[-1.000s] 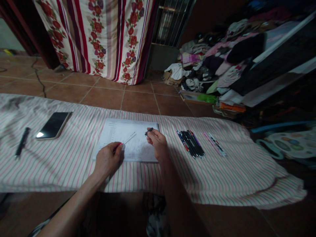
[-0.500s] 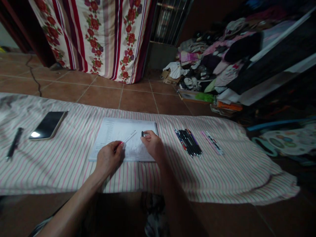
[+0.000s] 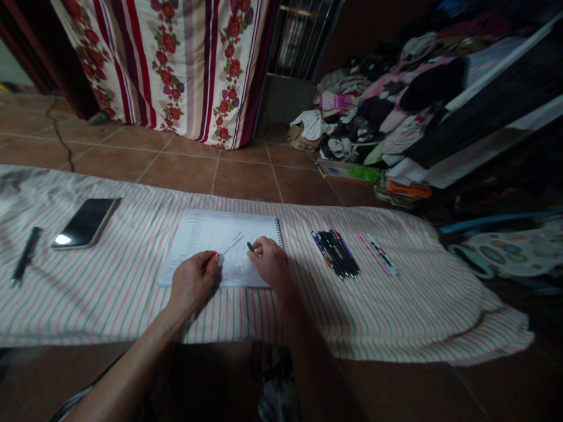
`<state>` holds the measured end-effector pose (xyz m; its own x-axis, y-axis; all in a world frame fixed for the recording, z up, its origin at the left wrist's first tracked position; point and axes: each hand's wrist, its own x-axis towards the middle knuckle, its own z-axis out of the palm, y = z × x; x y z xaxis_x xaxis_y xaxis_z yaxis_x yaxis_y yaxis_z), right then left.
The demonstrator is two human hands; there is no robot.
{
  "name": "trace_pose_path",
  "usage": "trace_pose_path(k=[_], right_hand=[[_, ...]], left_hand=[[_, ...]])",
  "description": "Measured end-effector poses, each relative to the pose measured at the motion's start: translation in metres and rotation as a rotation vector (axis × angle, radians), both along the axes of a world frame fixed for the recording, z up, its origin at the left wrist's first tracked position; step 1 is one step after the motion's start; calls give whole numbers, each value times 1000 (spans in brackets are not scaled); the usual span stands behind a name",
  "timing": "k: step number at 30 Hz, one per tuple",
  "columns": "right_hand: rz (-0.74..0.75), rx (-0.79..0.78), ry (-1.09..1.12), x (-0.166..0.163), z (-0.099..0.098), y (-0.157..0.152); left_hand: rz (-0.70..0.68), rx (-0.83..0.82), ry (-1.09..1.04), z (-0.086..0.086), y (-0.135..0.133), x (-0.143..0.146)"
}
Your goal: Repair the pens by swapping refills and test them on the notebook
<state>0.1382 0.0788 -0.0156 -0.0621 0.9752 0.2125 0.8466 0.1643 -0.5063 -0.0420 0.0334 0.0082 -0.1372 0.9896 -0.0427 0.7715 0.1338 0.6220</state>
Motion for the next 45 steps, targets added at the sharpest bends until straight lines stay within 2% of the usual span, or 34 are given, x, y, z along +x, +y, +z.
trace_pose_path(k=[9,14,17,24,31,37,45], right_hand=[[6,50,93,1,6,4],[-69,43,225,2,10,7],[-93,-31,372,-3,11,6],[5,-338,868,-24,16,2],[90,-497,1074,-32,26,-4],[64,-449,1150,-36,28,-4],[-135,-209,1230,-25,23,8]], left_hand=[[-2,2,13,-1,-1,-2],[-6,3,16,-3,-1,-3],[3,16,-12,-1,-1,-2],[33,49,-163,-3,0,0],[-15,57,-189,-6,-2,1],[-52,65,-150,-7,-3,2],[-93,26,57,-1,-5,1]])
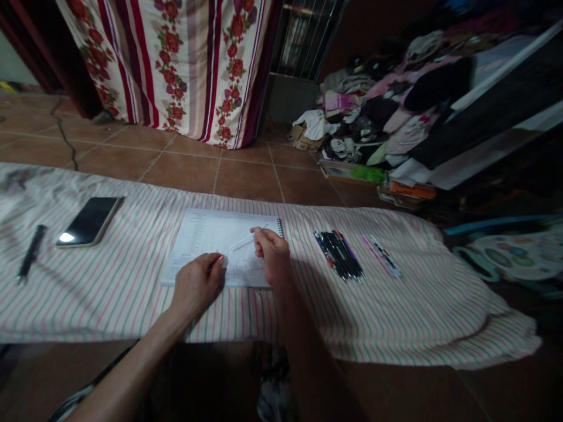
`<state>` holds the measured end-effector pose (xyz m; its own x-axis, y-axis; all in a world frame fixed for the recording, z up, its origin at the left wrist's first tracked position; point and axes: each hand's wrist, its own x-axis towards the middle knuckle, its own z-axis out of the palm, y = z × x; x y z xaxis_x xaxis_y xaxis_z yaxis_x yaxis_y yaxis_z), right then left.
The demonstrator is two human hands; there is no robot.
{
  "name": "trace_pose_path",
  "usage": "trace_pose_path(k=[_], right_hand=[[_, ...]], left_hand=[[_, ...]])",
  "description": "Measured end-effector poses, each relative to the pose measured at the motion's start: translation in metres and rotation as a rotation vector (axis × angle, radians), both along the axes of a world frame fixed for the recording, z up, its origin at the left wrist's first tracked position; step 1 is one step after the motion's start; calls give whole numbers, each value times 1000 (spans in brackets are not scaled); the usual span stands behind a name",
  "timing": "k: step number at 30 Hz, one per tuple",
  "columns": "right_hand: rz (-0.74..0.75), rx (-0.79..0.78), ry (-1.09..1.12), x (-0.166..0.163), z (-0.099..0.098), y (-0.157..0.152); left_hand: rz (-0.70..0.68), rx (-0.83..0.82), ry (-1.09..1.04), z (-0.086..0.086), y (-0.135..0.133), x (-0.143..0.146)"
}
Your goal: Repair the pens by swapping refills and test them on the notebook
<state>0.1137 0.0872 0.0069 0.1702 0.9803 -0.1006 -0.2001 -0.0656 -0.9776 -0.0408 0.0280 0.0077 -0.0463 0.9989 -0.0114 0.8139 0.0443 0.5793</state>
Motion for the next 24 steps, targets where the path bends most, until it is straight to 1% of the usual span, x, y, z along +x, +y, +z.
trace_pose_path(k=[4,6,8,15,18,21,24], right_hand=[[-123,30,12,13,0,5],[-150,39,-19,18,-1,6],[-147,41,-53,20,-2,6],[-29,-11,-161,11,-8,5],[32,-22,-255,7,-12,4],[99,-36,-349,3,-16,3],[148,-47,-387,-2,-18,2]], left_hand=[[8,15,78,-1,-1,-2],[11,34,106,-2,-1,-4],[13,54,137,-3,0,-5],[-6,111,193,-5,1,-10],[-32,136,193,-6,1,-12],[-38,137,199,-6,1,-13],[-26,117,202,-4,2,-13]])
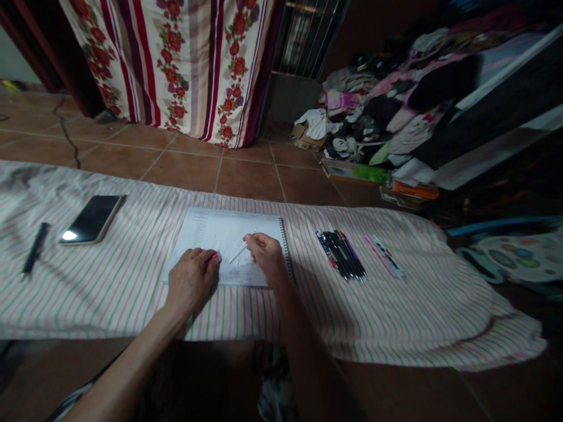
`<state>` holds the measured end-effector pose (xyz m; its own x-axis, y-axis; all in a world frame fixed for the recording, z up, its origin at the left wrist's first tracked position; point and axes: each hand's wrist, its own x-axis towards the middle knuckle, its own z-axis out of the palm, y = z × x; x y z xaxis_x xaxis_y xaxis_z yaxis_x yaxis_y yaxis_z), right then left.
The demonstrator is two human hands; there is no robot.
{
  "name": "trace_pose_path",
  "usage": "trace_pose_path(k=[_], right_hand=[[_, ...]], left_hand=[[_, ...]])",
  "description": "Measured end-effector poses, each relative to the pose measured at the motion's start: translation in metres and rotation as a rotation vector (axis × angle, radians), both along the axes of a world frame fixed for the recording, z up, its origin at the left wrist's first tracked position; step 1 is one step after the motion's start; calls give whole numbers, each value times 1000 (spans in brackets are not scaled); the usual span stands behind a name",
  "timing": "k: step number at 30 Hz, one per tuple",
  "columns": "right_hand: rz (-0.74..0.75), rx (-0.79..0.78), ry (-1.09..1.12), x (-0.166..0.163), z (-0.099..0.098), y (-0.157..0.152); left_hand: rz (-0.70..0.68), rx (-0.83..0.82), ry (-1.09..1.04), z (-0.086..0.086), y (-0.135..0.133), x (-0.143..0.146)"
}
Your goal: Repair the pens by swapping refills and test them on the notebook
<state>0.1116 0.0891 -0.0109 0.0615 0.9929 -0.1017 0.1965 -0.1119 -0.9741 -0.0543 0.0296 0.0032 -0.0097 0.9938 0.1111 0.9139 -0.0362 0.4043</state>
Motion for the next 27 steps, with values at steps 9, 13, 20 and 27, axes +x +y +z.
trace_pose_path(k=[9,13,20,27], right_hand=[[94,-122,-22,-21,1,-4],[62,-158,-2,-26,2,-4],[70,-201,50,-29,-6,-1],[193,-26,-115,-30,-4,-9]], left_hand=[[7,-5,12,3,-1,-2],[8,-19,8,2,-1,-4],[-5,-13,-7,0,-1,-5],[-34,-6,-8,-2,0,-5]])
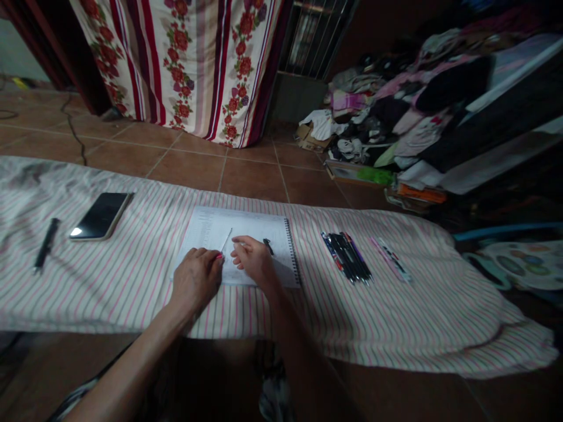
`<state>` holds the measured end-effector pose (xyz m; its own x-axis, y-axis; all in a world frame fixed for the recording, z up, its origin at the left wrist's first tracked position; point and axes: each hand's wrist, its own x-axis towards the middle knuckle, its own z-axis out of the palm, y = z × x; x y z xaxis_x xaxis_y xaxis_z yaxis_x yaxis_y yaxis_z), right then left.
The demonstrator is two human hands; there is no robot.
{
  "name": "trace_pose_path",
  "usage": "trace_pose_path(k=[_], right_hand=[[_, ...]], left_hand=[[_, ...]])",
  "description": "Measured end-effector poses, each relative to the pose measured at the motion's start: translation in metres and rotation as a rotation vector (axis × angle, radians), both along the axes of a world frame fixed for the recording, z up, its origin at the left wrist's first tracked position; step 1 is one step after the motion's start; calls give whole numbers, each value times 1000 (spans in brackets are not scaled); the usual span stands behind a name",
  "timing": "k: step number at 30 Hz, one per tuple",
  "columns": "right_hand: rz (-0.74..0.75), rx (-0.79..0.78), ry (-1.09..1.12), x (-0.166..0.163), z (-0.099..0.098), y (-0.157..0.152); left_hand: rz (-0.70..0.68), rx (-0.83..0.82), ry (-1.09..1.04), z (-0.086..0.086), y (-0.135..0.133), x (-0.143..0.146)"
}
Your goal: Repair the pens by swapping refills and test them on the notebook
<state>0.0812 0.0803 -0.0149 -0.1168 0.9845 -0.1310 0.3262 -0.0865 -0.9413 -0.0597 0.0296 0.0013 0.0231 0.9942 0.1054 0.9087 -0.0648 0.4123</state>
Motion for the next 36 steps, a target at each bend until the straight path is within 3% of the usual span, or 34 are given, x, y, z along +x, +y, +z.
trace_pose_path(k=[6,9,18,29,36], right_hand=[[143,342,-335,0,-1,-5],[212,427,-484,0,-2,-9],[282,472,-722,-7,6,-18],[190,441,-631,-5,-2,-13],[184,442,-609,-4,-2,-12]], left_hand=[[19,25,-53,-5,2,-3],[29,62,-88,-8,2,-5],[68,177,-150,-10,3,-11],[-10,256,-127,-11,3,-9],[-78,291,-22,-23,5,-11]])
